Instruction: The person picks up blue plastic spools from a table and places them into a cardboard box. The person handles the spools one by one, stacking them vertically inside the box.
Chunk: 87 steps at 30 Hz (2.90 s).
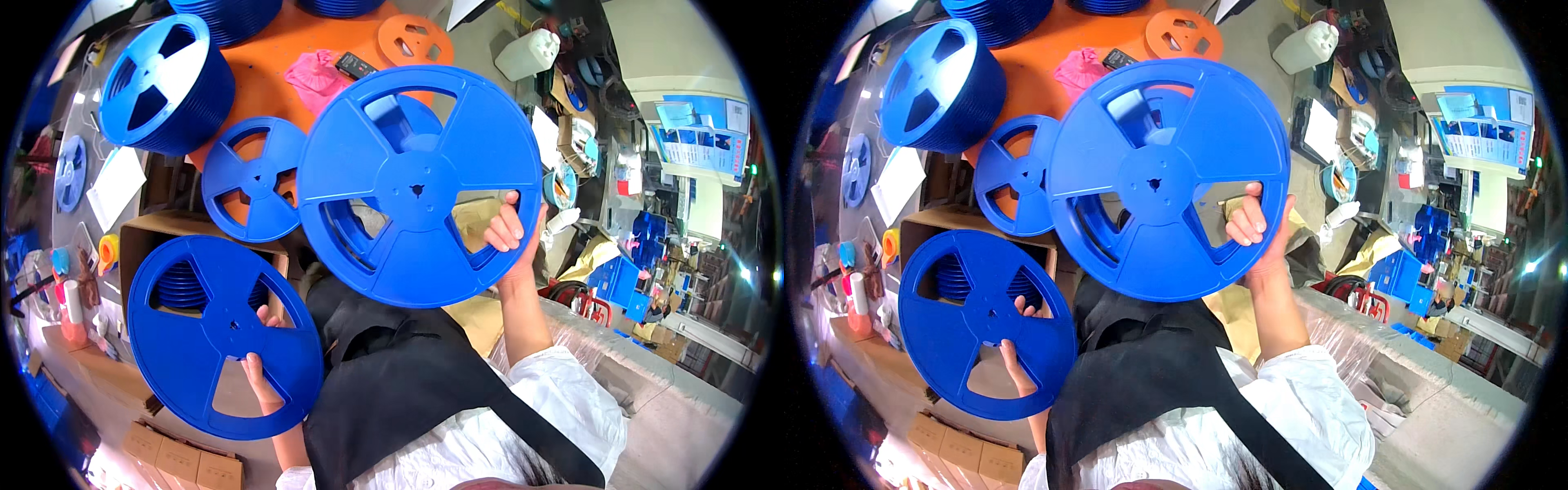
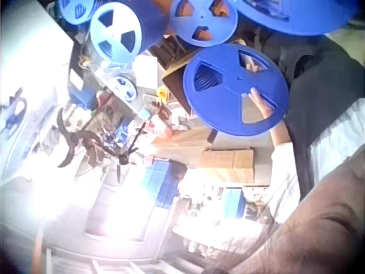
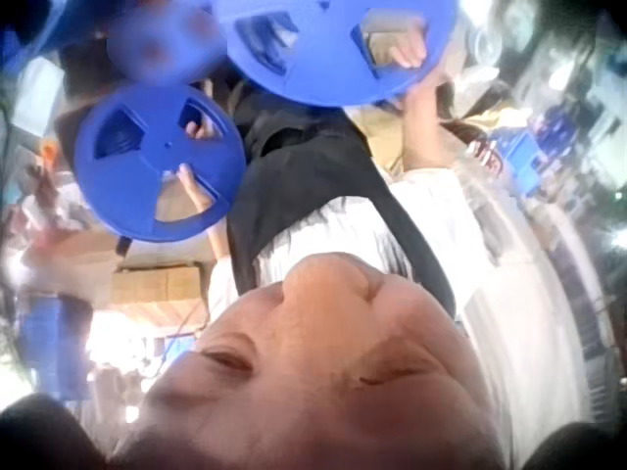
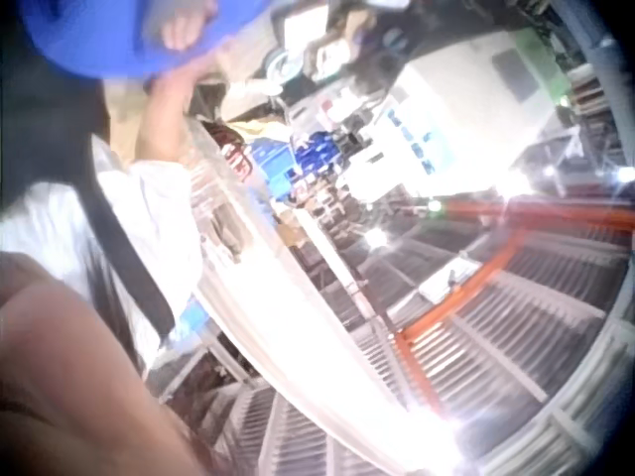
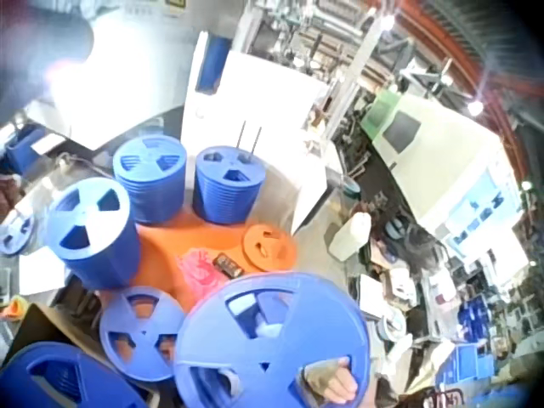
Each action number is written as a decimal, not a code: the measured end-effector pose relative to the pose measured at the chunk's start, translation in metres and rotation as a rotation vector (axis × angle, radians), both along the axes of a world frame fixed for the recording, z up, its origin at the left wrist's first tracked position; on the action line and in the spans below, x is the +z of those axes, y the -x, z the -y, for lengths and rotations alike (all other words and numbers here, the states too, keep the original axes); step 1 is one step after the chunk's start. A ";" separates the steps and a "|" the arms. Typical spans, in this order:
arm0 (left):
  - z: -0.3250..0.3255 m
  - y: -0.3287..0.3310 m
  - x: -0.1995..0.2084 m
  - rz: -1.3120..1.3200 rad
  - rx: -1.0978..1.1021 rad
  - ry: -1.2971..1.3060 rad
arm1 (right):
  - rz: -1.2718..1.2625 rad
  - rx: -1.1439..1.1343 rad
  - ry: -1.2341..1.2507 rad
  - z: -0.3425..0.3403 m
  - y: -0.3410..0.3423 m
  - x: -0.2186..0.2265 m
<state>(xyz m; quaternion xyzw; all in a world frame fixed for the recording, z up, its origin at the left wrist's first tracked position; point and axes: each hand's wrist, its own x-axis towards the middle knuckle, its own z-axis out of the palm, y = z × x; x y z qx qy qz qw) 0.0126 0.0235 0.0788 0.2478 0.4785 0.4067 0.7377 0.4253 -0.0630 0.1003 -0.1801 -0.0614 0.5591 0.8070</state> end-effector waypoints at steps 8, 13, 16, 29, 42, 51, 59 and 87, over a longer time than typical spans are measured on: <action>0.002 0.029 0.001 0.179 0.205 0.046 | -0.072 0.140 -0.217 -0.031 0.038 0.017; -0.017 0.031 -0.009 0.227 0.211 0.011 | 0.039 0.214 -0.218 -0.054 0.056 0.038; -0.037 0.014 -0.015 0.045 0.180 -0.054 | 0.434 0.256 -0.012 -0.069 0.096 0.060; -0.068 -0.047 0.023 0.666 -0.282 0.079 | 0.977 0.278 0.407 -0.076 0.199 0.099; -0.080 -0.025 0.057 0.888 -0.450 0.333 | 1.101 -0.116 0.820 -0.010 0.122 0.095; -0.088 -0.033 0.052 1.045 -0.507 0.329 | 1.078 -0.195 0.918 -0.013 0.125 0.097; -0.090 -0.053 0.021 1.197 -0.612 0.343 | 0.977 -0.257 0.947 -0.014 0.119 0.095; -0.004 -0.240 -0.054 1.750 -1.211 0.751 | 0.422 -0.700 1.177 0.102 0.069 0.062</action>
